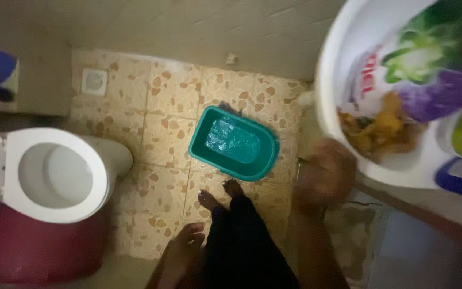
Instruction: The person pours water from a green bucket into the toilet bowl multiple times. They then use a cloth to wipe the toilet tank and the toilet seat lid.
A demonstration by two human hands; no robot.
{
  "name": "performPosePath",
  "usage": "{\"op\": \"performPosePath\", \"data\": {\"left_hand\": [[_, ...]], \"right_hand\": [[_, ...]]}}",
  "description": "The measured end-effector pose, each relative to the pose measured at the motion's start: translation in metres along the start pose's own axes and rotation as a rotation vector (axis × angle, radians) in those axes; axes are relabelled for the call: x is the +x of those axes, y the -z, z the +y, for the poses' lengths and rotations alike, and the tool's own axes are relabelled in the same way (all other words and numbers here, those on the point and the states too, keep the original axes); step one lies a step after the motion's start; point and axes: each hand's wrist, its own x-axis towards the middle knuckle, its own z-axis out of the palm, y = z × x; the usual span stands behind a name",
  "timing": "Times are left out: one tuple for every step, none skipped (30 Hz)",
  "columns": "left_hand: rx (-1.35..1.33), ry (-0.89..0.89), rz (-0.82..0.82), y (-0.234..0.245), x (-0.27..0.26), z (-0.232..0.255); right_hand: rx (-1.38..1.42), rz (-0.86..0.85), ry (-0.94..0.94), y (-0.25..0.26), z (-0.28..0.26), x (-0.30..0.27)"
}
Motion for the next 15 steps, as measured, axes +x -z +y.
{"op": "performPosePath", "data": {"left_hand": [[0.006, -0.007, -0.013, 0.002, 0.002, 0.006], [-0.028, -0.03, -0.026, 0.0, 0.007, 0.012], [-0.085, -0.058, -0.044, -0.002, 0.013, 0.016], [-0.088, -0.093, -0.047, -0.007, 0.016, 0.017], [-0.09, -0.129, -0.05, -0.013, 0.02, 0.016], [-0.093, -0.156, -0.053, -0.018, 0.023, 0.01], [-0.081, -0.252, -0.032, -0.023, 0.032, 0.007], [-0.073, -0.338, -0.01, -0.033, 0.042, 0.002], [-0.064, -0.424, 0.012, -0.039, 0.048, -0.005], [-0.036, -0.367, -0.01, -0.041, 0.051, -0.012], [-0.009, -0.309, -0.032, -0.045, 0.06, -0.015], [0.015, -0.243, -0.054, -0.049, 0.06, -0.023], [-0.107, -0.287, -0.121, -0.054, 0.057, -0.03], [-0.232, -0.349, -0.188, -0.061, 0.067, -0.026], [-0.357, -0.411, -0.253, -0.065, 0.072, -0.022]], "right_hand": [[-0.133, 0.116, 0.019, 0.027, -0.003, 0.024], [-0.265, 0.23, 0.042, 0.048, 0.0, 0.043], [-0.397, 0.342, 0.067, 0.06, 0.003, 0.054], [-0.459, 0.265, -0.001, 0.063, 0.008, 0.059], [-0.521, 0.186, -0.068, 0.064, 0.017, 0.062], [-0.582, 0.096, -0.138, 0.066, 0.026, 0.059], [-0.474, 0.088, -0.175, 0.067, 0.036, 0.053], [-0.366, 0.07, -0.212, 0.066, 0.043, 0.042], [-0.259, 0.051, -0.251, 0.067, 0.047, 0.031], [-0.216, 0.113, -0.348, 0.065, 0.046, 0.019], [-0.173, 0.174, -0.446, 0.06, 0.04, 0.005], [-0.133, 0.225, -0.549, 0.054, 0.031, -0.012], [-0.082, 0.085, -0.552, 0.045, 0.019, -0.028], [-0.031, -0.043, -0.543, 0.031, 0.01, -0.042], [0.022, -0.171, -0.532, 0.016, 0.0, -0.056]]}}
